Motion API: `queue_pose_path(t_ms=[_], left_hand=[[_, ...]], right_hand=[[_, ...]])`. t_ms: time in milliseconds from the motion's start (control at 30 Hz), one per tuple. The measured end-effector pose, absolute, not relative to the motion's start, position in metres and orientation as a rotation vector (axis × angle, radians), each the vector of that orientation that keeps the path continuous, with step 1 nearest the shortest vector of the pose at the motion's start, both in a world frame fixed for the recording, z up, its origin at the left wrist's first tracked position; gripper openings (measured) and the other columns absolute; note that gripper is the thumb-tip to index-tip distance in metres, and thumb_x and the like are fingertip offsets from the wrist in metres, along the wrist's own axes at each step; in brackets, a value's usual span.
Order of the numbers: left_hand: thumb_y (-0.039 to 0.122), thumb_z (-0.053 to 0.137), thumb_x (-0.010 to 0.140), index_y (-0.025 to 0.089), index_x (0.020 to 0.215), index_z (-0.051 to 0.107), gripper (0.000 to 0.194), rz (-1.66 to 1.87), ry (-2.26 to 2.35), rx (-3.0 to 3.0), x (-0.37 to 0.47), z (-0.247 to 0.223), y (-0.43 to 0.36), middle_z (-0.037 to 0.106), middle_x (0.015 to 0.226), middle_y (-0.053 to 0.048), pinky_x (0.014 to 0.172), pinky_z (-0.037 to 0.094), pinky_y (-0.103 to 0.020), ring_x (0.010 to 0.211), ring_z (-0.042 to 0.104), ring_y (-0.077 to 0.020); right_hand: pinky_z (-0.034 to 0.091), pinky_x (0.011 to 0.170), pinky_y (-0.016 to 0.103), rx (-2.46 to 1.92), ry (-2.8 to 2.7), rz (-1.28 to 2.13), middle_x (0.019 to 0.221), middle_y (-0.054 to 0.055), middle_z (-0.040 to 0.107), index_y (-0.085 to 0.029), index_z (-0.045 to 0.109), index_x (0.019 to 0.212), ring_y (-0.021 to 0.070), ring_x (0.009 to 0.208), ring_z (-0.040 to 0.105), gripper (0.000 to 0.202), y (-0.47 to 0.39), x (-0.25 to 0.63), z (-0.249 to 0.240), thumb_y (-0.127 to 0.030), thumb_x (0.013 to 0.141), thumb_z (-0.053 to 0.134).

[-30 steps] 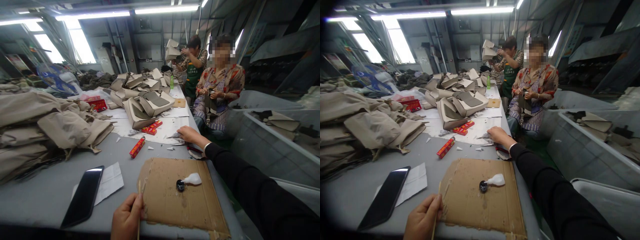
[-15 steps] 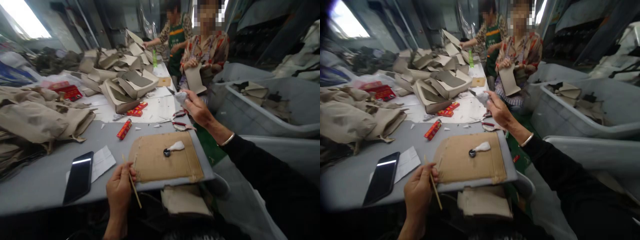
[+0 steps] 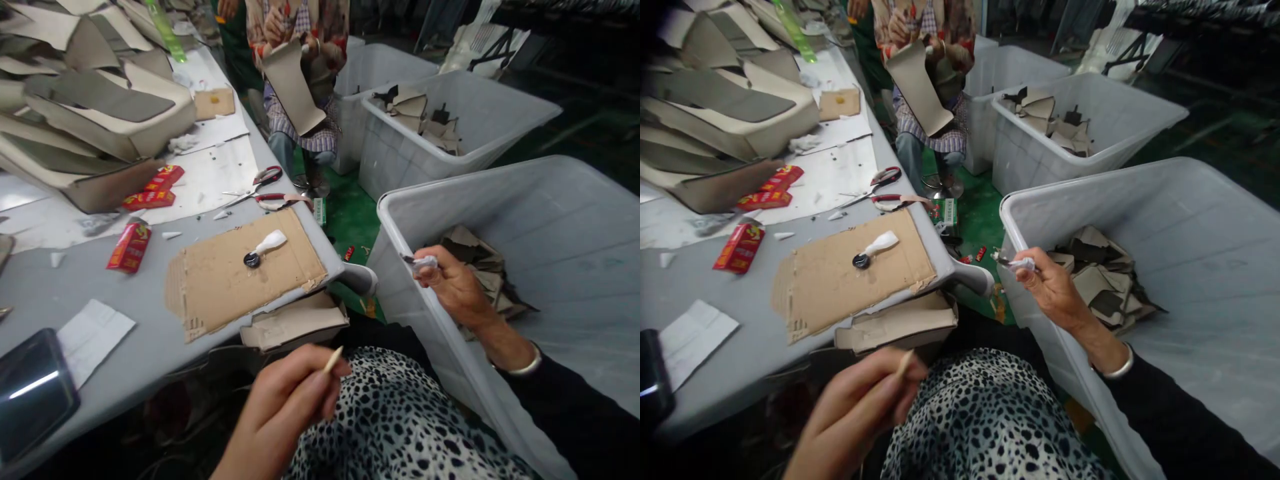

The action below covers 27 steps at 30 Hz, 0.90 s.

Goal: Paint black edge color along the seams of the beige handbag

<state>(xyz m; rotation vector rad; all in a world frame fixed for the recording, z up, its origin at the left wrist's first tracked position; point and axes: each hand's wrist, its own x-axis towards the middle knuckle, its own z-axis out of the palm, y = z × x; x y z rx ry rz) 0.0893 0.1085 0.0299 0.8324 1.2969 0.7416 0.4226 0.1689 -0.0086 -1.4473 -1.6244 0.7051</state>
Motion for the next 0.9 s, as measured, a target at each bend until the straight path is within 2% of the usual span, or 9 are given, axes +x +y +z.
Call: queue_pose_path(t_ms=[33,100,167,300,433,700,900], left_hand=[[0.044,0.082,0.075,0.017,0.079,0.067,0.032,0.628,1.124,0.792,0.115,0.021,0.116,0.057,0.063,-0.002,0.048,0.034,-0.023,0.056,0.047,-0.0132],[0.048,0.074,0.082,0.015,0.089,0.068,0.034,0.586,0.95,0.679,0.157,0.0,0.133,0.047,0.058,0.004,0.043,0.018,-0.02,0.046,0.032,-0.0067],[0.046,0.073,0.083,0.015,0.095,0.067,0.033,0.6,0.885,0.603,0.181,-0.016,0.145,0.048,0.062,0.005,0.04,0.012,-0.02,0.042,0.025,-0.0039],[0.041,0.077,0.082,0.015,0.095,0.063,0.033,0.607,0.876,0.538,0.191,-0.022,0.148,0.053,0.065,0.005,0.039,0.013,-0.018,0.041,0.024,-0.0022],[0.042,0.077,0.081,0.014,0.092,0.06,0.034,0.654,0.93,0.543,0.195,-0.015,0.143,0.053,0.062,0.005,0.038,0.015,-0.018,0.039,0.023,-0.0018],[0.05,0.075,0.082,0.016,0.087,0.061,0.038,0.712,1.058,0.718,0.208,-0.014,0.142,0.059,0.061,0.003,0.036,0.022,-0.018,0.038,0.036,-0.0043],[0.049,0.071,0.085,0.017,0.079,0.062,0.034,0.724,1.173,0.941,0.212,-0.01,0.143,0.056,0.061,0.003,0.042,0.023,-0.02,0.042,0.034,-0.0064]], right_hand=[[0.045,0.055,0.027,-1.494,-1.656,0.677,0.074,-0.001,0.059,-0.023,0.062,0.102,0.0154,0.061,0.055,0.031,0.158,0.424,-0.018,-0.053,0.101,0.054],[0.046,0.059,0.027,-1.564,-1.693,0.641,0.073,0.0,0.062,-0.023,0.061,0.098,0.0167,0.064,0.06,0.029,0.14,0.422,-0.035,-0.049,0.103,0.052],[0.049,0.063,0.028,-1.607,-1.709,0.61,0.075,0.001,0.066,-0.022,0.061,0.097,0.0179,0.067,0.064,0.027,0.128,0.419,-0.047,-0.046,0.105,0.049],[0.051,0.066,0.029,-1.62,-1.728,0.556,0.08,0.003,0.071,-0.022,0.063,0.103,0.0192,0.069,0.068,0.027,0.119,0.412,-0.058,-0.046,0.104,0.051],[0.053,0.075,0.03,-1.52,-1.746,0.565,0.092,0.004,0.074,-0.022,0.065,0.104,0.0206,0.083,0.072,0.023,0.12,0.4,-0.059,-0.044,0.103,0.056],[0.05,0.068,0.028,-1.44,-1.798,0.43,0.081,0.004,0.072,-0.021,0.068,0.097,0.0184,0.074,0.069,0.025,0.122,0.385,-0.051,-0.036,0.106,0.051],[0.047,0.067,0.028,-1.416,-1.852,0.386,0.079,0.003,0.071,-0.02,0.071,0.098,0.0176,0.072,0.068,0.026,0.123,0.385,-0.048,-0.036,0.106,0.052]])
